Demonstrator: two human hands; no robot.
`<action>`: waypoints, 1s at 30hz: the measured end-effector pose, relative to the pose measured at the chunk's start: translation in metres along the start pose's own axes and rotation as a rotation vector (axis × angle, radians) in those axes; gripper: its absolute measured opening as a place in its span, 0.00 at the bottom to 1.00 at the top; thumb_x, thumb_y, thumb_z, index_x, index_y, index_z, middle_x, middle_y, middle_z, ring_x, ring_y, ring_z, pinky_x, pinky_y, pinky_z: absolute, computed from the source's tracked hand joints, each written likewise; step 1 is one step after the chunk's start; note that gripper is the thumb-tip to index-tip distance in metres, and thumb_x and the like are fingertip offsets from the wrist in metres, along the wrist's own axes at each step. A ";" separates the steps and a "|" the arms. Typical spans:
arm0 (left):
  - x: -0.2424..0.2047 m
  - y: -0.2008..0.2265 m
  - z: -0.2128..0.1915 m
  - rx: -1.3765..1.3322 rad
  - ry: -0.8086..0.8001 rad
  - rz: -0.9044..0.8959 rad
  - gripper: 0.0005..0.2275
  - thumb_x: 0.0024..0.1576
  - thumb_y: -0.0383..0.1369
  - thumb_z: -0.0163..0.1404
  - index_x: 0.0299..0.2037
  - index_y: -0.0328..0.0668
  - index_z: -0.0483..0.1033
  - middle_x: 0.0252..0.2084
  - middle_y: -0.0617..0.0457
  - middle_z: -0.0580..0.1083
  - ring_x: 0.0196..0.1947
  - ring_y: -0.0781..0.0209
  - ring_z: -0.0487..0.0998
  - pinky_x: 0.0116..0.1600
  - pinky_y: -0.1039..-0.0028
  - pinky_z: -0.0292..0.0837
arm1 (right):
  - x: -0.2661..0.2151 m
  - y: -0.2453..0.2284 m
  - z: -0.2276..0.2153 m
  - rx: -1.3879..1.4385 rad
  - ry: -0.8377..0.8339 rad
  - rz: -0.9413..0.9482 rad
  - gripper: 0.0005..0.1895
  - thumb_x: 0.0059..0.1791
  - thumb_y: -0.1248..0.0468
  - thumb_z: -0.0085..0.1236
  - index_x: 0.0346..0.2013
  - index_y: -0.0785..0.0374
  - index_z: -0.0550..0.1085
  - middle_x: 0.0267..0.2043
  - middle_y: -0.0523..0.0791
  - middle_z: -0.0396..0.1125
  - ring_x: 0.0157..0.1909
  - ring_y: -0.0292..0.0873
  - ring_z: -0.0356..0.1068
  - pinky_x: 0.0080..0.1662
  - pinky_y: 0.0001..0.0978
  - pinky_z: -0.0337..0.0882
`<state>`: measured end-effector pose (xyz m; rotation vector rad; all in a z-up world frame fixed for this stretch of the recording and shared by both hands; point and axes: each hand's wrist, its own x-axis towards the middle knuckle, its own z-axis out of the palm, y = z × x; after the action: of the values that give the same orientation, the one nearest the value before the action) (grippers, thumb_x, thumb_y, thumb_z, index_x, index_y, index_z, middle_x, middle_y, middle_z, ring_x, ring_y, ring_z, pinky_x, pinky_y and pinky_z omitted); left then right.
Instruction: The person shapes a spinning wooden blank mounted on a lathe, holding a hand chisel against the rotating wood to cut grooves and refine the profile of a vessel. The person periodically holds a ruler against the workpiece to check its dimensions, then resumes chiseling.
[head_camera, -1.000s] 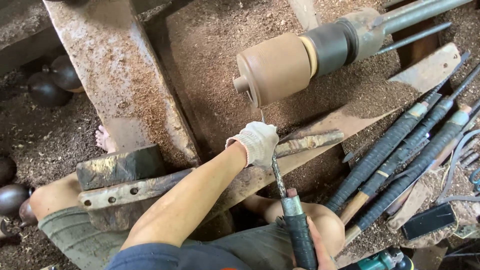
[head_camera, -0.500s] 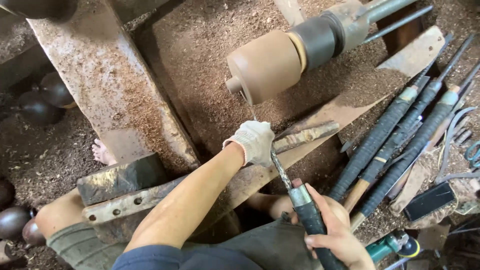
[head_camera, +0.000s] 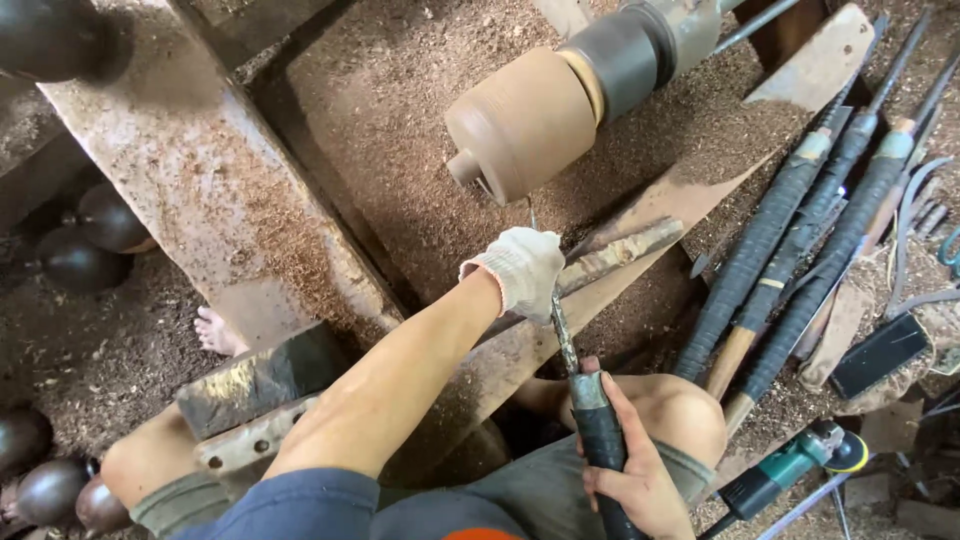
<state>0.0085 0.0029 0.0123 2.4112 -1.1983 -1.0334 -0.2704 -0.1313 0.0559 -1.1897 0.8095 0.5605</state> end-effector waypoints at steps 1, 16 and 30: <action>-0.001 0.002 -0.002 0.008 -0.023 -0.007 0.19 0.39 0.42 0.65 0.36 0.37 0.82 0.42 0.40 0.77 0.43 0.43 0.82 0.49 0.62 0.79 | -0.001 -0.001 -0.002 0.005 -0.009 0.007 0.66 0.33 0.84 0.53 0.79 0.37 0.45 0.41 0.50 0.65 0.26 0.41 0.69 0.26 0.32 0.72; 0.007 0.002 0.010 0.010 -0.043 -0.089 0.16 0.39 0.42 0.63 0.33 0.41 0.84 0.39 0.43 0.79 0.40 0.45 0.83 0.47 0.62 0.79 | 0.003 -0.025 -0.042 -0.077 -0.142 0.084 0.61 0.36 0.82 0.56 0.79 0.43 0.47 0.42 0.49 0.66 0.28 0.40 0.70 0.27 0.30 0.71; 0.002 0.008 0.006 0.005 -0.005 -0.149 0.19 0.38 0.46 0.66 0.33 0.41 0.84 0.36 0.44 0.79 0.37 0.45 0.83 0.44 0.60 0.79 | 0.014 -0.030 -0.072 -0.174 -0.194 0.115 0.60 0.35 0.82 0.57 0.78 0.45 0.49 0.42 0.49 0.66 0.28 0.39 0.70 0.28 0.29 0.71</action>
<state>-0.0002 -0.0030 0.0112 2.5352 -1.0360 -1.0802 -0.2575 -0.2096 0.0508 -1.2305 0.6766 0.8418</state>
